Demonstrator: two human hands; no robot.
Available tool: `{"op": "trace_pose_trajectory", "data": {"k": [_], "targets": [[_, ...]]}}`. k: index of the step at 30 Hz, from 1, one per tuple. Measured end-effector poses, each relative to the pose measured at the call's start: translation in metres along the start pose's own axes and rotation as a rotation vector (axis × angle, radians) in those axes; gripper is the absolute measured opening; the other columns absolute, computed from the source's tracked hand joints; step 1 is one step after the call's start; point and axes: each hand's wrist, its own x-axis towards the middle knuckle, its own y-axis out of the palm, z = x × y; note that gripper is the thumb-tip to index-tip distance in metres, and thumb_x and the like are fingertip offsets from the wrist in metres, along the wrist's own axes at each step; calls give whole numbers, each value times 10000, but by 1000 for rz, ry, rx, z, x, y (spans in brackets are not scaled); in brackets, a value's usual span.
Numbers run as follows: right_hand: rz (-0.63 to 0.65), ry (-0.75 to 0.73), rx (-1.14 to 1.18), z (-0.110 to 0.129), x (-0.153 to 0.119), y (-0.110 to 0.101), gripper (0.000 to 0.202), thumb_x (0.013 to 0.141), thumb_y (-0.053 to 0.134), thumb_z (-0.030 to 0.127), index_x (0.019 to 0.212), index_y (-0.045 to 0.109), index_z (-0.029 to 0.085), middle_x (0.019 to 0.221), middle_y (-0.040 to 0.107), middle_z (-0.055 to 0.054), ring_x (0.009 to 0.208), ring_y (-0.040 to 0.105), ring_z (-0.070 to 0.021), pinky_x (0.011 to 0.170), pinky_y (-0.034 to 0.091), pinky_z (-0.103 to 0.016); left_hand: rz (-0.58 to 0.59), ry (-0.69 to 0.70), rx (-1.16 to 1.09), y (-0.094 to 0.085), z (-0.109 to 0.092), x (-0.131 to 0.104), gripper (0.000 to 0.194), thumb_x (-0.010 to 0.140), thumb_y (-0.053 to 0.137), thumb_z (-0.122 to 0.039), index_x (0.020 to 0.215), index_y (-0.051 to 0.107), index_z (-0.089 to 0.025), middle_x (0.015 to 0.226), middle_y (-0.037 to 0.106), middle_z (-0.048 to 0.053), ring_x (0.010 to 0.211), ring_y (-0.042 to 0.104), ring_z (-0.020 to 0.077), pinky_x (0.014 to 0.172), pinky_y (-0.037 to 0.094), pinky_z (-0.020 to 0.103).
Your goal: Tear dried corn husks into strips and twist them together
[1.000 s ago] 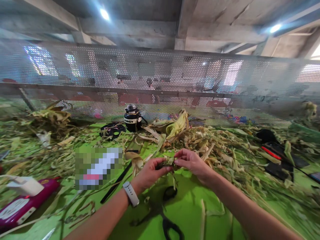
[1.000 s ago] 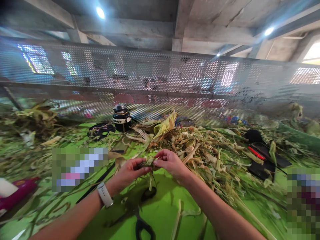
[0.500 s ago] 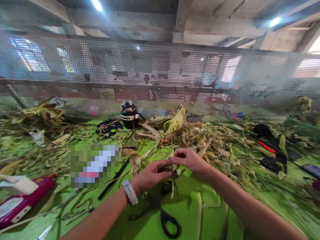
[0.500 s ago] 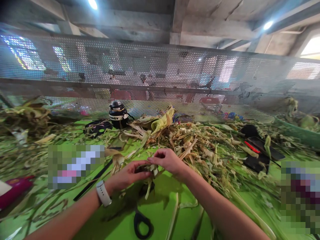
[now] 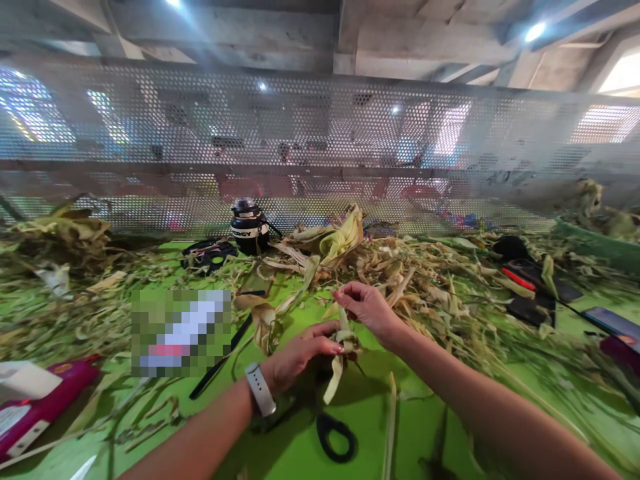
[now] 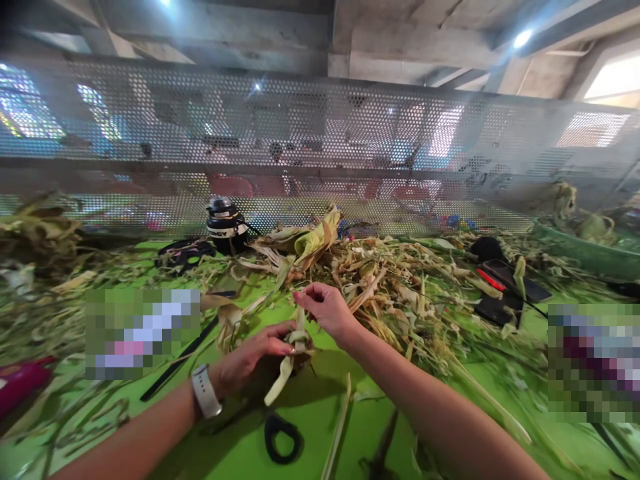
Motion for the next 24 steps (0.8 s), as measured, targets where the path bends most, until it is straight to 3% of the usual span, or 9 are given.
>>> {"op": "trace_pose_trajectory", "data": {"k": [2, 5, 8, 11, 14, 17, 24], "targets": [[-9, 7, -45, 0, 2, -4, 521, 605, 643, 677, 631, 513, 173, 504, 450, 73, 440, 372, -60, 442, 277, -208, -51, 60, -31, 2, 0, 1, 237, 628, 761, -207, 849, 691, -161, 783, 697, 24, 723, 626, 138, 757, 457, 247], [-40, 40, -107, 3, 0, -9, 588, 709, 456, 750, 620, 512, 171, 502, 468, 45, 439, 402, -76, 445, 304, -218, -231, 189, -129, 2, 0, 6, 296, 541, 840, -211, 785, 677, -177, 774, 706, -4, 728, 635, 116, 750, 461, 219], [24, 15, -154, 9, -4, -10, 569, 783, 396, 710, 609, 491, 176, 487, 432, 47, 439, 388, -81, 447, 305, -219, -353, 281, -229, -3, 0, 12, 366, 494, 863, -199, 800, 662, -193, 812, 717, -17, 761, 639, 108, 753, 464, 200], [79, -57, -214, 11, -7, -9, 495, 769, 504, 643, 589, 441, 187, 488, 360, 72, 434, 312, -68, 422, 245, -211, -328, 319, -217, -7, 1, 15, 376, 542, 844, -212, 867, 654, -206, 804, 710, -21, 797, 645, 125, 796, 465, 227], [51, -100, -251, 12, -6, -8, 480, 760, 528, 612, 561, 415, 190, 483, 335, 75, 435, 274, -64, 412, 200, -215, -284, 253, -134, -10, 2, 14, 309, 586, 823, -254, 851, 675, -197, 812, 710, 0, 830, 644, 143, 828, 451, 240], [46, -137, -284, 10, -5, -8, 464, 779, 508, 584, 554, 425, 186, 482, 334, 71, 445, 273, -67, 420, 205, -217, -288, 174, -64, -11, 2, 13, 266, 581, 826, -268, 803, 707, -183, 831, 714, 21, 821, 628, 135, 784, 445, 209], [77, -173, -358, 7, -7, -3, 415, 800, 494, 524, 573, 415, 185, 543, 305, 61, 498, 275, -77, 443, 229, -213, -166, 180, -97, -3, -2, 10, 195, 656, 773, -306, 730, 701, -141, 690, 661, 6, 649, 578, 100, 660, 438, 204]]}}
